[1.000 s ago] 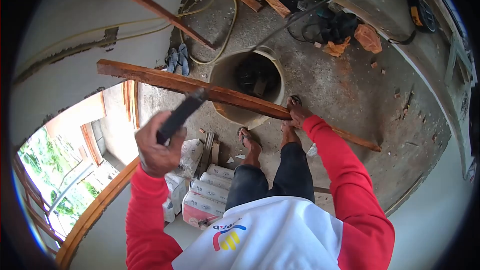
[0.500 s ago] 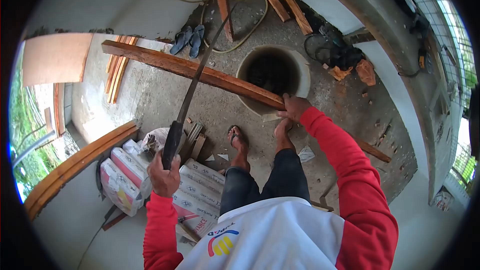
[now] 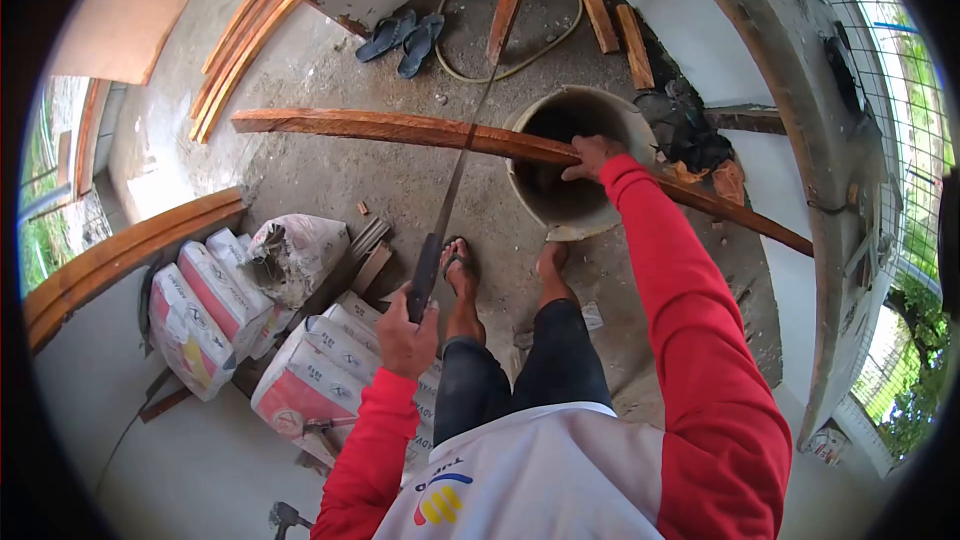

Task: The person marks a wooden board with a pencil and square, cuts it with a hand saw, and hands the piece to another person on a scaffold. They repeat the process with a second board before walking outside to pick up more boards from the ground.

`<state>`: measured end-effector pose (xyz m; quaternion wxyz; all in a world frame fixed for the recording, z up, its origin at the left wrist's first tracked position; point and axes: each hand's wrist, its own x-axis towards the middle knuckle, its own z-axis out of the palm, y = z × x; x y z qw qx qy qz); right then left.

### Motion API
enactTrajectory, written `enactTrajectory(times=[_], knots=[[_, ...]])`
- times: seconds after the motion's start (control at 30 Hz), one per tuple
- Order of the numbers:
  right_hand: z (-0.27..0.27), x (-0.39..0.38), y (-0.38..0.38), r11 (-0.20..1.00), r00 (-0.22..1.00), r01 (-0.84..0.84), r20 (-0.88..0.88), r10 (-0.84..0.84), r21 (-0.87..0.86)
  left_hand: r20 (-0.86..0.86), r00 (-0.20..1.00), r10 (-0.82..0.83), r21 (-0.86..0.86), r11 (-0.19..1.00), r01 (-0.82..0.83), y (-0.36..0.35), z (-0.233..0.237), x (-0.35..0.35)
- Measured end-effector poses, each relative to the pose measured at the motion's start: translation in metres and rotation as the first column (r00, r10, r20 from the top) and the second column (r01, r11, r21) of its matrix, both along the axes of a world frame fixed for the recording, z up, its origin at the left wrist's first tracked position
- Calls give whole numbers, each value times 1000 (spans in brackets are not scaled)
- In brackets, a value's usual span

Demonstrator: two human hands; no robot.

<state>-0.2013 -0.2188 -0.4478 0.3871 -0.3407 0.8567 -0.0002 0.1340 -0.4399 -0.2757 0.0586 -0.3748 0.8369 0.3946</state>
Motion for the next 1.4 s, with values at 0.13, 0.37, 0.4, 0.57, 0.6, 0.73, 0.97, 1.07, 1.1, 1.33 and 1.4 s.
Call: enactTrajectory(times=[0.13, 0.37, 0.4, 0.57, 0.6, 0.73, 0.97, 1.07, 1.1, 1.33, 1.4], knots=[[-1, -9, 1, 999, 1000, 13, 11, -14, 37, 31, 999, 24, 56, 998, -26, 23, -17, -10], [-9, 19, -30, 935, 973, 193, -64, -221, -297, 6, 999, 33, 57, 998, -34, 55, -15, -17], [-11, 19, -36, 946, 971, 206, -64, -228, -252, 15, 999, 39, 78, 996, -40, 55, -12, -20], [-39, 49, -34, 921, 925, 152, -277, -260, -358, 73, 997, -7, 20, 1000, 5, 56, -9, -6], [-42, 49, -34, 921, 919, 143, -298, -259, -362, 50, 999, -8, 26, 1000, 7, 56, -8, -6], [-31, 59, -30, 924, 929, 107, -295, -224, -367, 104, 994, 25, 43, 999, -30, 58, -3, -9], [-21, 54, -65, 860, 829, 280, -345, -441, -426, 58, 998, 6, 103, 995, -12, 45, -19, 2], [-27, 56, -95, 830, 819, 517, -163, -550, -208, 34, 999, -28, 134, 991, 24, 33, -27, 11], [-28, 55, -98, 842, 827, 500, -178, -534, -204, 26, 998, -52, 141, 989, 48, 28, -29, 13], [-17, 63, -104, 851, 819, 513, -231, -525, -115, -75, 992, -103, 115, 987, 111, 10, -32, 28], [-12, 62, -107, 840, 810, 526, -221, -543, -132, -116, 983, -144, 31, 988, 148, 15, -39, 33]])
